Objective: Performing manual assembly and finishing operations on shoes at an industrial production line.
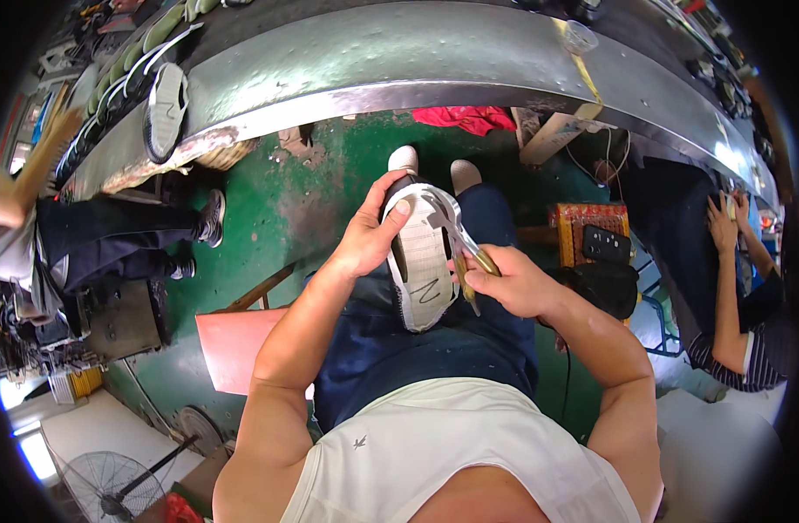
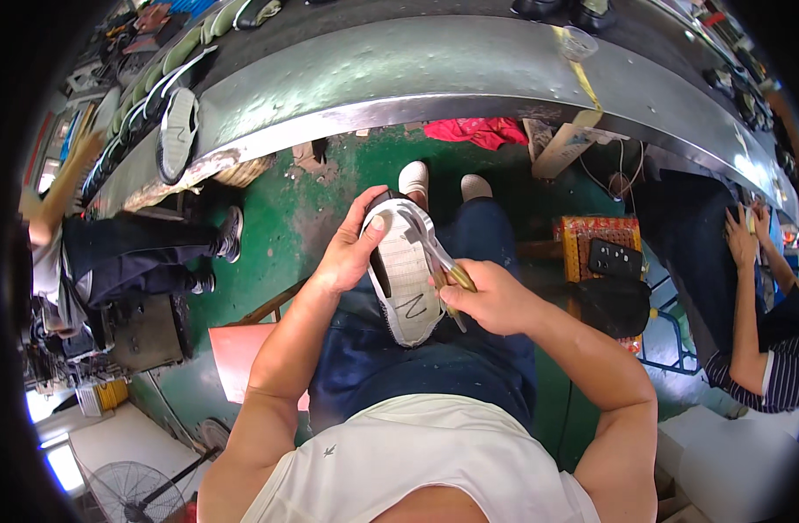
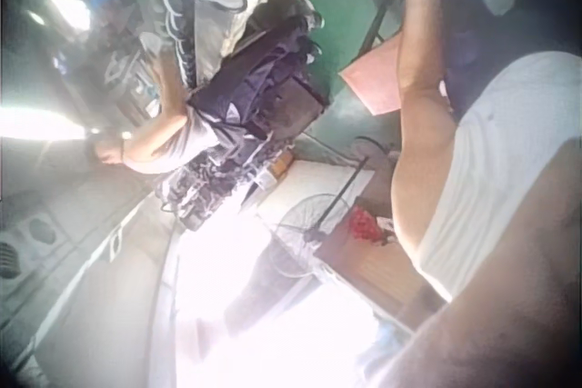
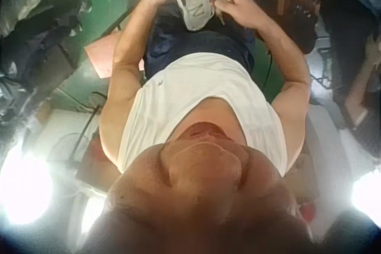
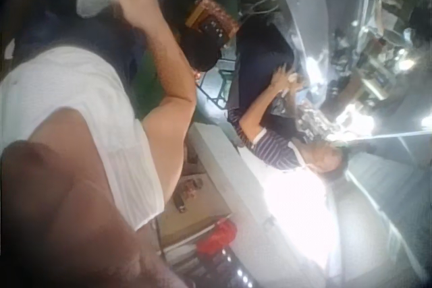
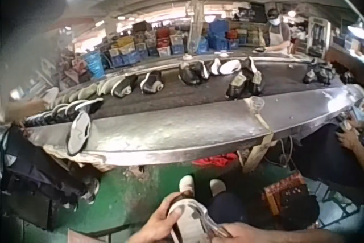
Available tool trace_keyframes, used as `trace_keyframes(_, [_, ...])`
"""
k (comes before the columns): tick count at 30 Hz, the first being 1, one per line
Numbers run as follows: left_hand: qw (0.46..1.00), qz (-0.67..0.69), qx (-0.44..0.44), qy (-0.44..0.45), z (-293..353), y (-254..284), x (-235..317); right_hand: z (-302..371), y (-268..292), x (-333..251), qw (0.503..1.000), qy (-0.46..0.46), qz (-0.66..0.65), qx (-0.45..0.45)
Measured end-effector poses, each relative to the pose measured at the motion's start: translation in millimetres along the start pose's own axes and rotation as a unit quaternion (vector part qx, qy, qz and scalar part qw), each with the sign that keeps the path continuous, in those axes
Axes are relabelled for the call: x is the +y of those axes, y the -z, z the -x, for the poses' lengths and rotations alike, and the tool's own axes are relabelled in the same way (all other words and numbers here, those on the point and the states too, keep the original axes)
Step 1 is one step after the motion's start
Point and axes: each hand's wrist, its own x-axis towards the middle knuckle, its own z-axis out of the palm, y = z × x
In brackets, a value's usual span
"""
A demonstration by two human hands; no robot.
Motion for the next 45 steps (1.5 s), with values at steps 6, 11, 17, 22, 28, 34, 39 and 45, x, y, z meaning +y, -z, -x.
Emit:
trace_keyframes(6, [0.996, -0.085, 0.030, -0.024, 19.3, 25.9, 0.9, -27.8, -13.6, -17.5, 0.996, -0.045, -0.080, -0.022])
trace_keyframes(11, [0.998, -0.004, 0.049, -0.046, 25.1, 44.4, -16.3, -53.4, -18.6, -10.4, 0.965, 0.048, 0.254, 0.043])
trace_keyframes(17, [0.995, 0.023, 0.094, -0.025, 24.5, 46.5, -20.3, -57.1, -34.9, -23.2, 0.913, 0.087, 0.388, 0.088])
trace_keyframes(22, [0.986, 0.080, 0.145, 0.010, 17.2, 45.4, -26.7, -61.9, -15.6, -47.7, 0.926, -0.007, 0.377, 0.015])
trace_keyframes(28, [0.986, 0.074, 0.147, 0.004, 15.0, 55.4, -27.9, -59.9, -22.5, -72.0, 0.985, 0.043, 0.159, 0.051])
trace_keyframes(34, [0.993, -0.085, 0.084, 0.020, 33.6, 64.6, -15.6, -89.0, -22.5, -50.3, 0.940, 0.033, 0.331, 0.077])
trace_keyframes(39, [0.986, -0.086, 0.121, 0.079, 75.9, 43.4, -63.6, -92.1, -40.8, 11.1, 0.937, 0.054, 0.283, 0.195])
trace_keyframes(45, [0.978, 0.005, 0.191, 0.090, 82.2, -21.2, -49.9, -59.9, -30.2, 74.0, 0.973, 0.076, 0.075, 0.202])
